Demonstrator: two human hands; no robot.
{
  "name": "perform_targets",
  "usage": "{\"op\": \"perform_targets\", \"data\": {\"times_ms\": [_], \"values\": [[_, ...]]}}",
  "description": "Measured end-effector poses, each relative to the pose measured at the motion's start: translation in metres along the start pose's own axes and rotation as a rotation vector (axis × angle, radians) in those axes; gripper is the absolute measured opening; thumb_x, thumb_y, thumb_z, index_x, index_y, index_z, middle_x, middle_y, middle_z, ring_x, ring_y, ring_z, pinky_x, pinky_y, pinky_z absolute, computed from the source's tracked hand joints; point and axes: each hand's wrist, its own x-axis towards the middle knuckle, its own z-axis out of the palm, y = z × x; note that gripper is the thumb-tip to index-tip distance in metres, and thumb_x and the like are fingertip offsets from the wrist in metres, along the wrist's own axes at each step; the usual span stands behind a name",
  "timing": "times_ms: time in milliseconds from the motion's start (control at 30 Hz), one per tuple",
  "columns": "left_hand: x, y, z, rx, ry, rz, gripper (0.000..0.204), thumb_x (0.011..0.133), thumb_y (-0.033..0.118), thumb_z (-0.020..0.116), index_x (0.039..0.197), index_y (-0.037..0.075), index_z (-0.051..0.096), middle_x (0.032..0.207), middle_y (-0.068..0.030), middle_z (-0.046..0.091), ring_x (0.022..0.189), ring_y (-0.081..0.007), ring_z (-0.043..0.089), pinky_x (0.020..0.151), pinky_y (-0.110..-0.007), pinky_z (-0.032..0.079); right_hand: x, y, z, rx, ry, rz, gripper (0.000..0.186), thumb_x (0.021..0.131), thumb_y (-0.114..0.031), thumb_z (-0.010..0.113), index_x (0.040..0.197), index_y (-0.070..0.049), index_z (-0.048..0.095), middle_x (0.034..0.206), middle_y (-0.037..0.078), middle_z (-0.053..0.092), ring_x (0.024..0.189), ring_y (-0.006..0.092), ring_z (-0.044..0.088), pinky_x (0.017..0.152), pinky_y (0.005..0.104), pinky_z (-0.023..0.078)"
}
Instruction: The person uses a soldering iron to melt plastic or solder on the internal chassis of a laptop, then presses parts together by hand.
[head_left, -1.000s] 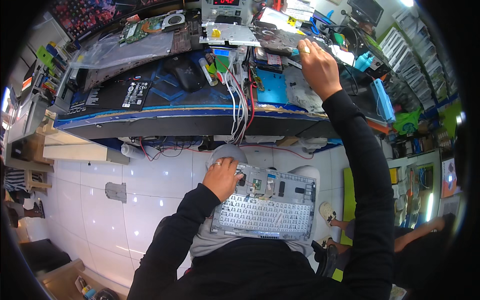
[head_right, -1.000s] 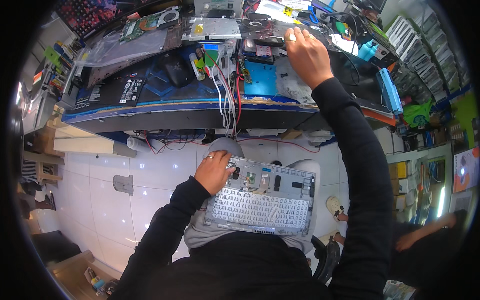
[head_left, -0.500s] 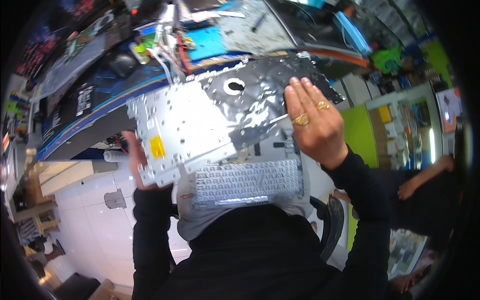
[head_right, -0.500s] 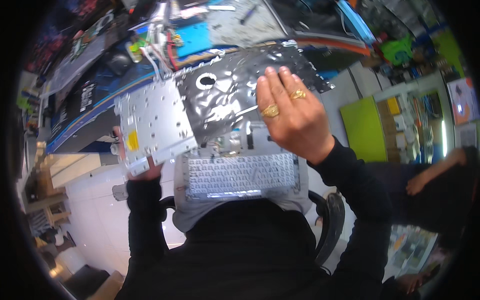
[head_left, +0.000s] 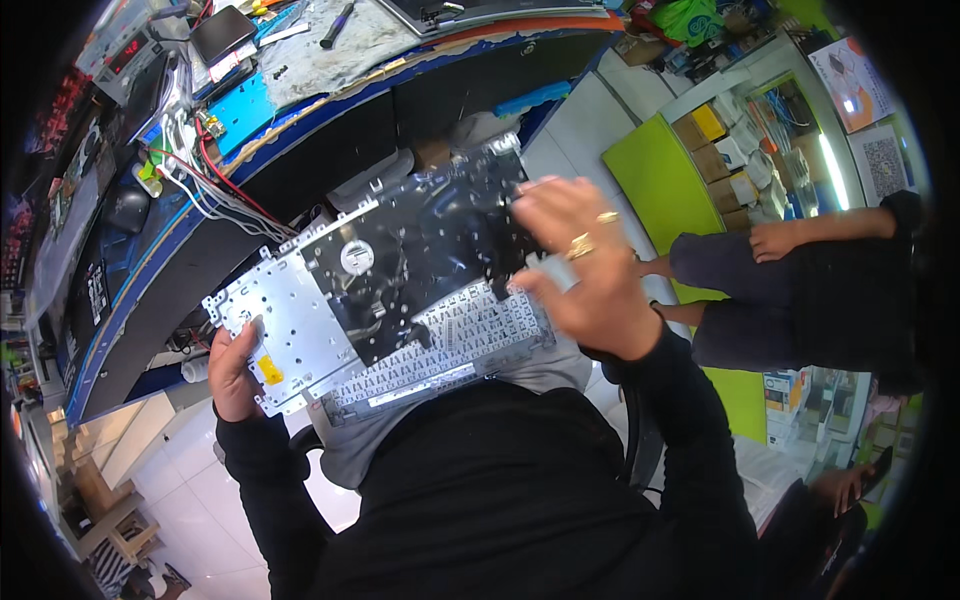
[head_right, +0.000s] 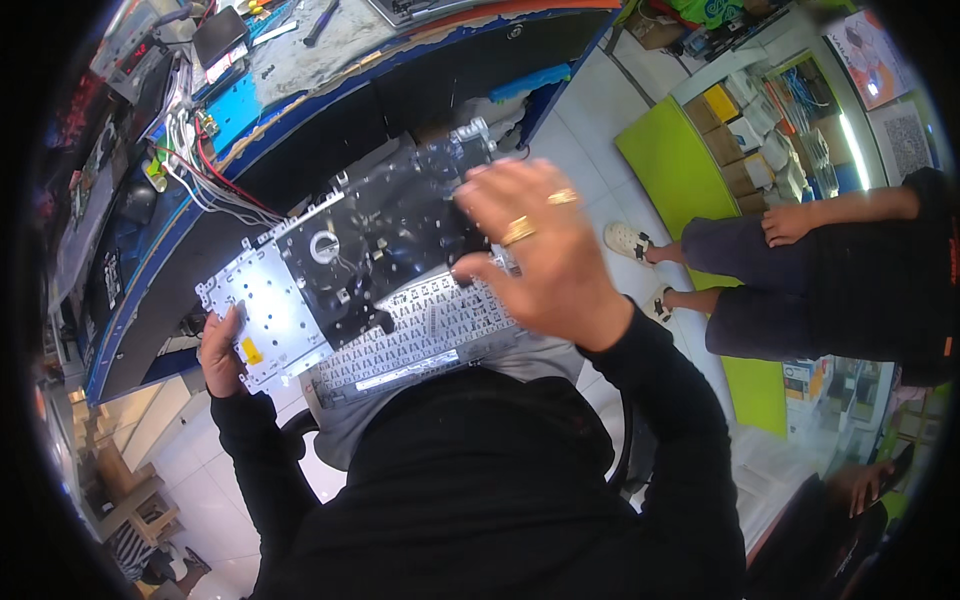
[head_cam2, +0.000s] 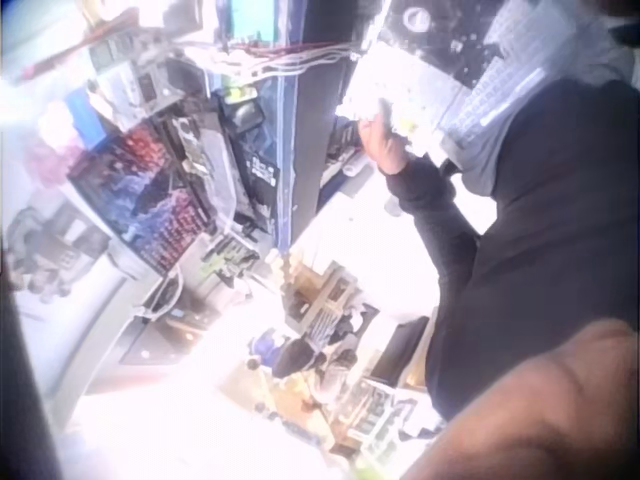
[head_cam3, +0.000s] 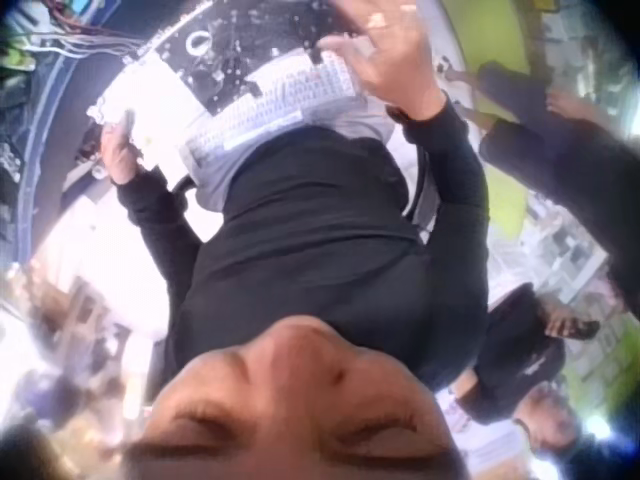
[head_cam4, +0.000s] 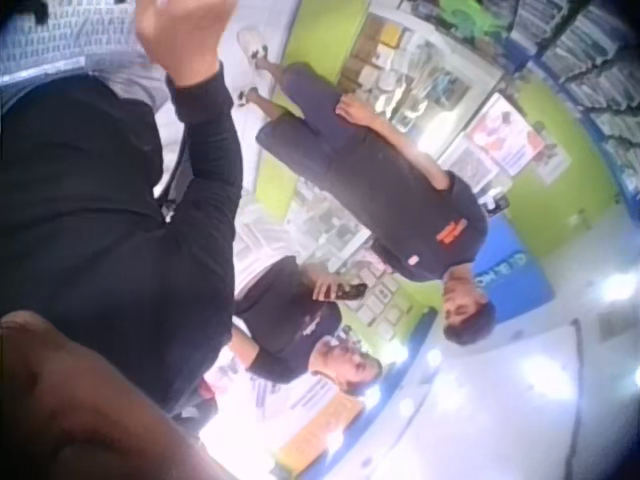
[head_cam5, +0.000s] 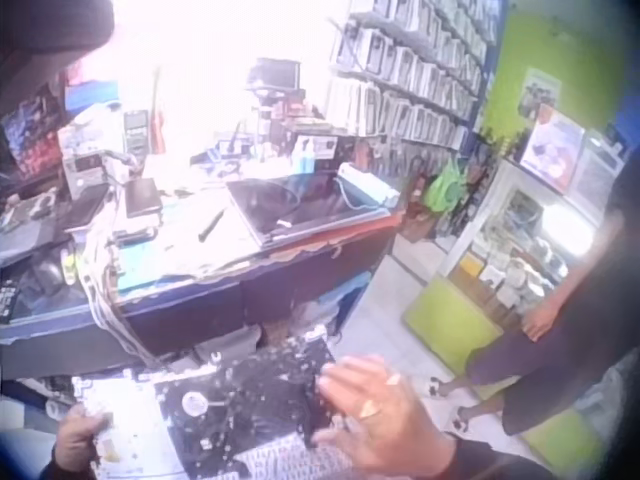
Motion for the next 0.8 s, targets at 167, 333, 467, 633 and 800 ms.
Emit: {"op": "perform_targets", "data": {"times_ms": [167, 333, 467, 633, 800], "values": [[0.013, -0.022, -0.024, 0.025, -0.070, -0.078, 0.040, 0.105, 0.018, 0.057, 0.137, -0.006, 0.057, 0.126, -0.0171, 0.071, 0.109, -0.0241, 0.073, 0.097, -0.037, 0.057, -0.048, 0.059, 0.017, 1.032, 0.053, 0.921, 0.046, 0.107, -0.034, 0.063, 0.136, 0.000, 0.059, 0.125, 0.010, 0.068, 0.111, 0.0202, 0.065, 0.099, 0.0363, 0.050], [0.017, -0.029, -0.023, -0.027, -0.129, -0.140, 0.042, 0.106, 0.020, 0.055, 0.139, -0.006, 0.056, 0.126, -0.0171, 0.071, 0.110, -0.0252, 0.073, 0.098, -0.037, 0.057, -0.060, 0.049, 0.041, 1.594, 0.013, 0.954, 0.030, 0.112, -0.026, 0.054, 0.125, -0.001, 0.061, 0.109, 0.003, 0.068, 0.097, 0.0076, 0.063, 0.085, 0.0260, 0.052], [0.018, -0.023, -0.030, -0.057, -0.148, -0.169, 0.046, 0.107, 0.025, 0.056, 0.142, -0.006, 0.053, 0.128, -0.0177, 0.071, 0.111, -0.0251, 0.073, 0.098, -0.037, 0.057, -0.048, 0.041, 0.055, 1.710, 0.021, 0.980, 0.024, 0.113, -0.021, 0.051, 0.116, 0.000, 0.061, 0.106, 0.005, 0.070, 0.091, 0.0086, 0.068, 0.081, 0.0243, 0.055], [0.018, -0.018, -0.044, -0.113, -0.184, -0.218, 0.053, 0.105, 0.033, 0.061, 0.141, -0.005, 0.052, 0.126, -0.0175, 0.072, 0.109, -0.0252, 0.074, 0.097, -0.037, 0.058, -0.037, 0.025, 0.070, 1.753, 0.111, 1.071, 0.028, 0.112, -0.020, 0.049, 0.122, 0.003, 0.062, 0.111, 0.009, 0.072, 0.096, 0.0135, 0.072, 0.085, 0.0287, 0.059], [0.018, -0.015, -0.051, -0.131, -0.151, -0.214, 0.050, 0.106, 0.033, 0.060, 0.137, -0.005, 0.055, 0.122, -0.0176, 0.073, 0.106, -0.0250, 0.076, 0.096, -0.036, 0.059, -0.038, 0.018, 0.089, 1.758, 0.142, 1.040, 0.032, 0.112, -0.020, 0.049, 0.127, 0.005, 0.061, 0.117, 0.012, 0.073, 0.102, 0.0178, 0.073, 0.092, 0.0330, 0.059]]}}
